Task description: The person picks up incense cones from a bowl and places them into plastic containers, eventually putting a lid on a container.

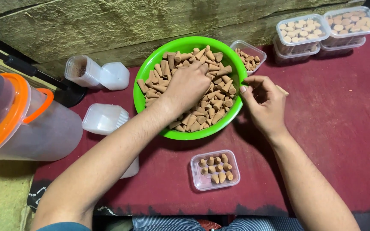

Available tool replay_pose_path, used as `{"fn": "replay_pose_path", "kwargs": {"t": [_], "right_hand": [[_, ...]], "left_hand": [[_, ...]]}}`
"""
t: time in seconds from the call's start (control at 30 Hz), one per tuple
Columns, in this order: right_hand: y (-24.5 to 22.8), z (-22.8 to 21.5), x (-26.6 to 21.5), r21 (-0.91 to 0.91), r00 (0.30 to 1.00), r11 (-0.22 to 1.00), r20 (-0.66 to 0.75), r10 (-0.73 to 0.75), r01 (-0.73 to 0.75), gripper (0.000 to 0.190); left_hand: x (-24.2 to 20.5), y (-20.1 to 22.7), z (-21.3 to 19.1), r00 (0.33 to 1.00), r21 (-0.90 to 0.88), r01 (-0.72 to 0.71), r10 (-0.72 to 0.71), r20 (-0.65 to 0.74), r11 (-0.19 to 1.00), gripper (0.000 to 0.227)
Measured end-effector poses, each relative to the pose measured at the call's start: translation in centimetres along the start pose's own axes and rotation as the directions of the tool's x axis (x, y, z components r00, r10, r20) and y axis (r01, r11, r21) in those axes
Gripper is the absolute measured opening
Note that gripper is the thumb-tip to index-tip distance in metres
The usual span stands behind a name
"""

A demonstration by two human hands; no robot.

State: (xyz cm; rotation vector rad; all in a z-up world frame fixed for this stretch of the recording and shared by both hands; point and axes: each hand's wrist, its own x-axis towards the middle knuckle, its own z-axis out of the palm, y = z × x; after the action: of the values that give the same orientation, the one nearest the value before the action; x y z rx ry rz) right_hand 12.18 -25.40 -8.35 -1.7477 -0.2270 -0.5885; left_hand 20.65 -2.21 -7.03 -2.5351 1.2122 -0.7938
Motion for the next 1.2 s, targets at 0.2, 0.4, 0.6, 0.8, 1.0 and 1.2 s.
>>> {"fn": "replay_pose_path", "kwargs": {"t": [0.2, 0.4, 0.6, 0.8, 1.0, 1.2], "right_hand": [[0.1, 0.1, 0.0, 0.018, 1.0, 1.0, 0.006, -0.008, 0.008, 0.017], [-0.1, -0.1, 0.2, 0.013, 1.0, 1.0, 0.022, -0.022, 0.021, 0.015], [0.2, -0.2, 0.2, -0.045, 0.994, 0.993, 0.023, -0.107, 0.108, 0.013], [1.2, -0.5, 0.1, -0.018, 0.992, 0.993, 0.047, -0.115, 0.116, 0.011], [0.6, -0.2, -0.1, 0.008, 0.993, 0.994, 0.032, -0.112, 0.112, 0.01], [-0.8, -0.5, -0.4, -0.117, 0.989, 0.985, 0.093, -0.115, 0.126, 0.013]], "left_hand": [[-0.3, -1.1, -1.5, 0.985, -0.416, 0.17, -0.152, 0.076, 0.893, 0.011], [-2.1, 0.6, -12.5, 0.934, -0.828, 0.287, -0.331, 0.131, 0.483, 0.014], [-6.2, 5.7, -18.5, 0.796, -0.901, 0.392, -0.421, 0.434, -0.188, 0.018], [-8.3, 8.1, -19.9, 0.805, -0.883, 0.432, -0.363, 0.469, -0.183, 0.038], [-9.3, 9.2, -19.1, 0.939, -0.951, 0.256, -0.278, 0.202, 0.173, 0.021], [-11.1, 9.6, -17.1, 0.985, -0.743, 0.06, 0.079, 0.151, 0.667, 0.028]]}}
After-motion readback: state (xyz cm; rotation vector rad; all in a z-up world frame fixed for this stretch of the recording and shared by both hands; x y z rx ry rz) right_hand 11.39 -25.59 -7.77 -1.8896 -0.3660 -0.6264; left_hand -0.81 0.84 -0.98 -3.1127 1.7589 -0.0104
